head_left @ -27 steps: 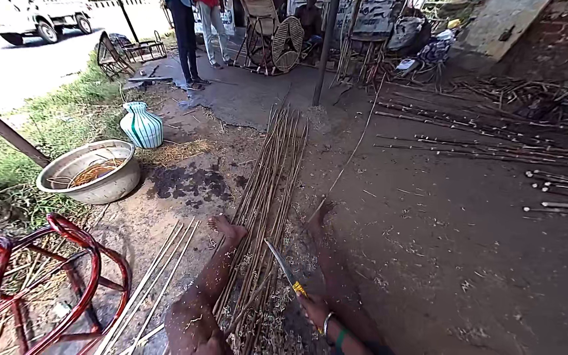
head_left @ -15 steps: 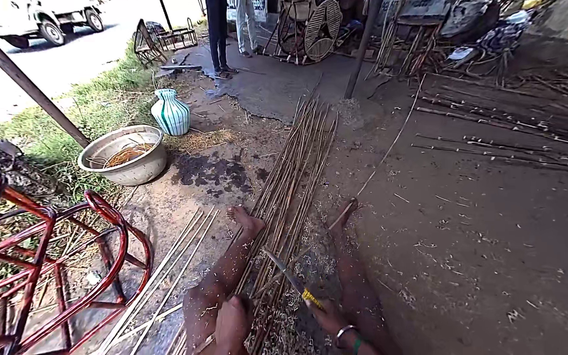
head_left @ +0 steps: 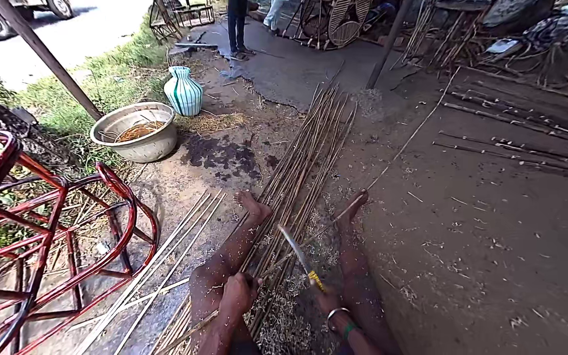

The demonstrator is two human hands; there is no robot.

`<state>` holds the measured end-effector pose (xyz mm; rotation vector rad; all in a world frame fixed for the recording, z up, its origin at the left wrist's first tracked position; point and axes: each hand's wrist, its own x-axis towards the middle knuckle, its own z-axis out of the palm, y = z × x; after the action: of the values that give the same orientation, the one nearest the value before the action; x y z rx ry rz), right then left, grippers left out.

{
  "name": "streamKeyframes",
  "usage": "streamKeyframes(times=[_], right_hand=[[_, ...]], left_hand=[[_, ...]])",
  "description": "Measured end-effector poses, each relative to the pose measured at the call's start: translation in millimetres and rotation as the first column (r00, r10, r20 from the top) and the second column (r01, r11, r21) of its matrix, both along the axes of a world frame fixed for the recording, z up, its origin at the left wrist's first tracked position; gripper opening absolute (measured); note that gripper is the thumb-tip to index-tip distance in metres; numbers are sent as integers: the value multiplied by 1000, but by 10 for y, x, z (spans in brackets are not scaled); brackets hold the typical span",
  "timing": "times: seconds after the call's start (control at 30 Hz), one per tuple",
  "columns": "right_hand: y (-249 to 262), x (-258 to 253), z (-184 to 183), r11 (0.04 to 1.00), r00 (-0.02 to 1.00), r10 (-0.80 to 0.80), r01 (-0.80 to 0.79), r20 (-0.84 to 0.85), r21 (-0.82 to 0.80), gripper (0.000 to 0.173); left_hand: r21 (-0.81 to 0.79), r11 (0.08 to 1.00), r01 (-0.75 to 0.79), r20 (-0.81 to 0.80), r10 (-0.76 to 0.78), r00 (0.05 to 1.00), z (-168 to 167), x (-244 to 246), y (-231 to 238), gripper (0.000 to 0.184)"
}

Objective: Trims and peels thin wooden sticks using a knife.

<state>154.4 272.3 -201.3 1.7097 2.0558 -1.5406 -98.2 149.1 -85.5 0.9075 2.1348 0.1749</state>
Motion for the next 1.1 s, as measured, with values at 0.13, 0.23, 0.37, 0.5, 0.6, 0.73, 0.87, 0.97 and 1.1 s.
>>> streamKeyframes(times=[0.13,0.23,0.37,0.5,0.6,0.73,0.87,0.97,1.1], right_hand=[[10,-52,60,985,984,174,-173,-34,9,56],[-21,5,2,998,998,-57,57,-28,-7,57],[-6,-35,60,975,974,223,-223,-48,12,55],[-24,-68,48,997,997,-71,70,-36,-43,57],[35,-40,130,971,971,238,-237,-22,36,55],[-14,-46,16,997,995,-75,75,-67,3,56],[63,19,60,997,997,-78,78,1,-19,60],[-7,-71,108,989,989,140,-142,-42,-37,58],[-32,-14,63,998,998,-63,63,-18,-18,59]], left_hand=[[8,1000,21,7,-21,1000,-18,-48,39,46],[5,1000,20,23,-20,1000,-26,-23,7,47],[25,999,21,39,-22,999,-39,-86,61,48],[11,1000,29,60,-30,998,-32,-70,60,48],[17,999,39,73,-40,997,-50,-128,108,50],[0,999,32,107,-32,994,-57,-109,85,52],[21,999,42,118,-44,992,-57,-111,47,50],[18,999,52,97,-53,994,-84,-132,78,50],[38,997,65,135,-70,988,-110,-121,35,51]])
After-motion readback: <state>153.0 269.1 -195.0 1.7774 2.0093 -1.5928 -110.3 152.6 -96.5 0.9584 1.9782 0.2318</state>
